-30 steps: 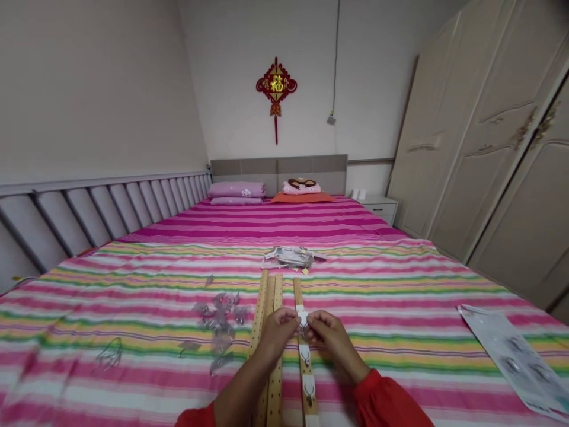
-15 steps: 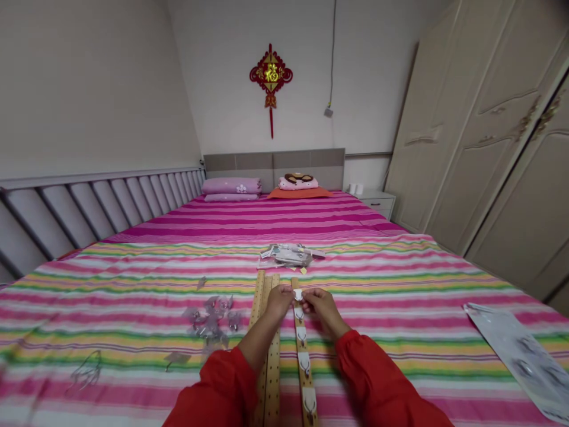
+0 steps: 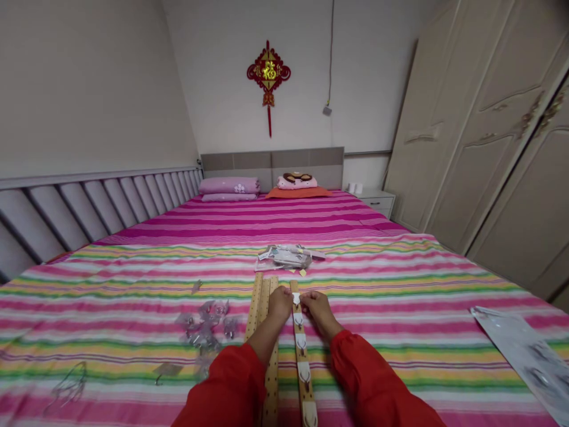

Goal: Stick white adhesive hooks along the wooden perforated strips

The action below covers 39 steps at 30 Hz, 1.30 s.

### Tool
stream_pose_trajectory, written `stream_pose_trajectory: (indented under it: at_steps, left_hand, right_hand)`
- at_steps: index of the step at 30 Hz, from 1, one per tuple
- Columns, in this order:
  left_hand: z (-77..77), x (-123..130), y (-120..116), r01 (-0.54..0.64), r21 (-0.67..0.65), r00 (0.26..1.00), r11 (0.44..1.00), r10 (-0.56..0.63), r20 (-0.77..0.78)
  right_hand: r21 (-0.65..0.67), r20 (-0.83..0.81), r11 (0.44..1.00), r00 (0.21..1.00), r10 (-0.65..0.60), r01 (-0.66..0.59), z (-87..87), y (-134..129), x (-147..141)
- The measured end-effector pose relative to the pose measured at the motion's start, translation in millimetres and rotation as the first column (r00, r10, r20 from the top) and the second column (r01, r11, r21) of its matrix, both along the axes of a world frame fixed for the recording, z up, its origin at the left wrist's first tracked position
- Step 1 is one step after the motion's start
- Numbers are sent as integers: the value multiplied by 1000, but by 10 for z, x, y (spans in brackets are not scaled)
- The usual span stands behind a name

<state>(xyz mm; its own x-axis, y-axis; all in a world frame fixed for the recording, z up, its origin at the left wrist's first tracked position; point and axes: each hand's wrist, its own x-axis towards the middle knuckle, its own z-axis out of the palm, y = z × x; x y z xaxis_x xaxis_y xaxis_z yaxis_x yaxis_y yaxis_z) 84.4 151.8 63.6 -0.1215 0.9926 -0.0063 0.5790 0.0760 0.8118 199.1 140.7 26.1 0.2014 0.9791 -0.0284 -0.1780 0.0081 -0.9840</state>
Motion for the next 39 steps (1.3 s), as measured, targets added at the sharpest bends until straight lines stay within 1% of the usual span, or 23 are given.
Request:
stream_pose_trajectory:
  at_steps: [5, 10, 18, 27, 30, 33, 36, 39]
  left_hand:
    - [-43, 12, 28, 15, -2, 997, 1000, -15, -76]
    - [-81, 9, 70, 10, -12, 993, 1000, -11, -118]
    - [-62, 33, 78, -12, -32, 995, 999, 9, -95]
    - [-62, 15, 71, -5, -88, 997, 996, -2, -80]
    - [-43, 26, 40, 2, -99, 998, 995, -8, -66]
    - [26, 38, -1, 27, -108, 999, 994, -30, -34]
    - [118, 19, -72, 48, -102, 999, 994, -47, 8]
    - [170, -32, -226, 42, -75, 997, 996, -36, 71]
  right_hand:
    - [-9, 53, 999, 998, -36, 36, -81, 51, -10]
    - [-12, 101, 998, 993, -58, 59, -144, 84, -18]
    - [-8, 134, 997, 988, -72, 74, -219, 111, -12]
    - [-64, 114, 997, 993, -37, 45, -322, 171, -22]
    - [-78, 91, 997, 996, -21, 28, -304, 168, -28]
    - [-87, 57, 996, 998, 6, -1, -232, 121, -10]
    - [-91, 2, 995, 999, 35, -35, -135, 12, 31]
    - [-92, -49, 995, 998, 42, -46, -59, -168, 59]
